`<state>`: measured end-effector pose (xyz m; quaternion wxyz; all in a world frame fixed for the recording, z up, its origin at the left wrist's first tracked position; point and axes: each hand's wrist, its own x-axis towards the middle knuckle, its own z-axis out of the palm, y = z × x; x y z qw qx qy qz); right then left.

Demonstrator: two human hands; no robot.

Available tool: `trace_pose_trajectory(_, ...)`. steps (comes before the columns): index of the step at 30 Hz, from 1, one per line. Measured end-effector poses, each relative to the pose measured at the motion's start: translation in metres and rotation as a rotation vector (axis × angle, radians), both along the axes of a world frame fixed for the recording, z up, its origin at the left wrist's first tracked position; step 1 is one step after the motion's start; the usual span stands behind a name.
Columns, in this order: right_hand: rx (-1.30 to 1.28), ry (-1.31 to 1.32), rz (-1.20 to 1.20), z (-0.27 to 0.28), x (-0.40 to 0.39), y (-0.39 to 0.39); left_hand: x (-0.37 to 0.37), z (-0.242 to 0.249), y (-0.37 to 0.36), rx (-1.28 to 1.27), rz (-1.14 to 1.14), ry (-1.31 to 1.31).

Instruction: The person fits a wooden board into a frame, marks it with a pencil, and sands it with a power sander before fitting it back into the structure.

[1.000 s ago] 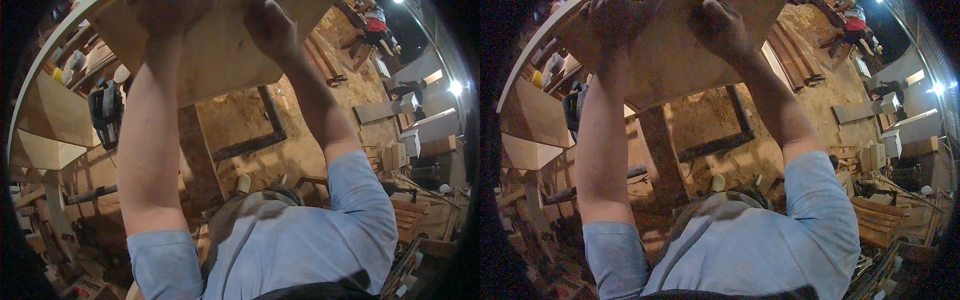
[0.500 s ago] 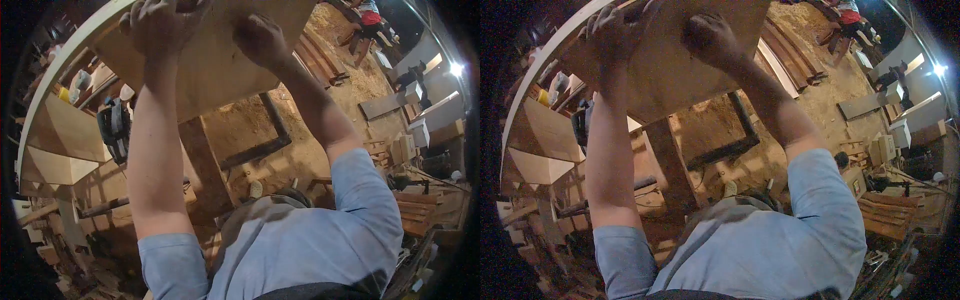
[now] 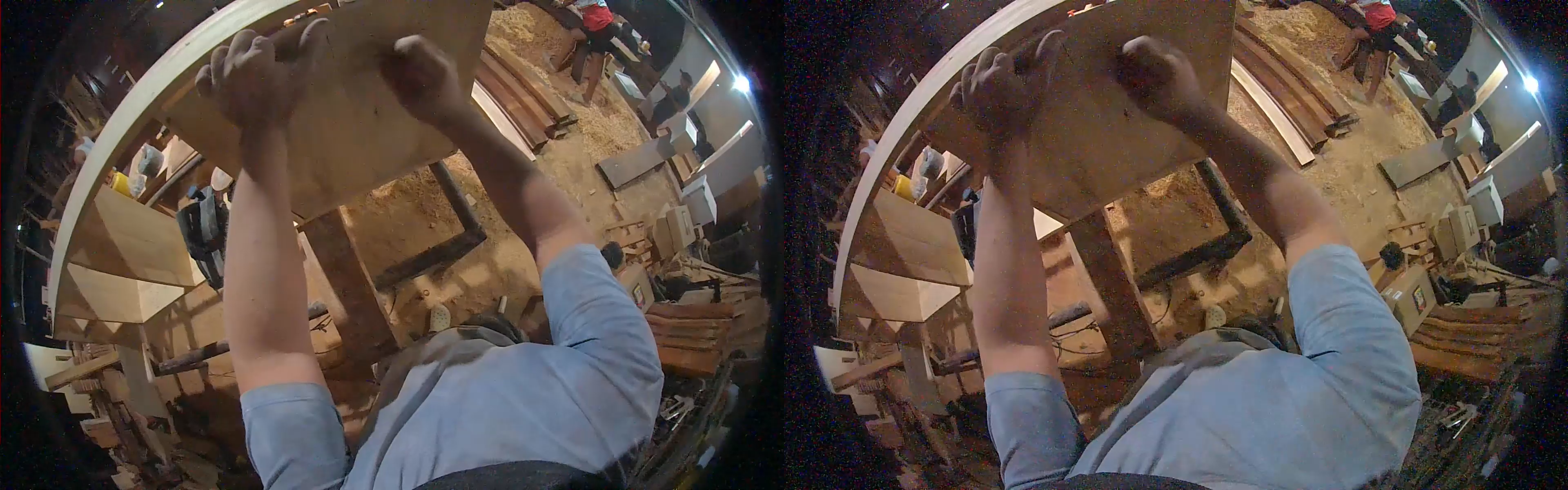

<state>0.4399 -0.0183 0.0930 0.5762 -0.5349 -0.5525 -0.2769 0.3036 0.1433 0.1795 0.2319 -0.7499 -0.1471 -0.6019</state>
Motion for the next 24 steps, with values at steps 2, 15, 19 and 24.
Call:
trace_pose_trajectory(2, 0.07, 0.001, -0.04, 0.012, 0.001, -0.005, 0.002, -0.001, 0.004, -0.058, -0.004, 0.004)
trace_pose_trajectory(15, 0.235, -0.15, -0.049, 0.034, -0.018, 0.028, -0.002, -0.003, 0.004, -0.096, -0.022, 0.032)
trace_pose_trajectory(19, 0.254, -0.073, -0.111, 0.036, -0.023, 0.037, -0.001, -0.004, 0.006, -0.146, -0.025, 0.048)
trace_pose_trajectory(24, 0.317, -0.222, -0.194, 0.036, -0.017, 0.034, 0.0, -0.005, 0.005, -0.089, -0.019, 0.0)
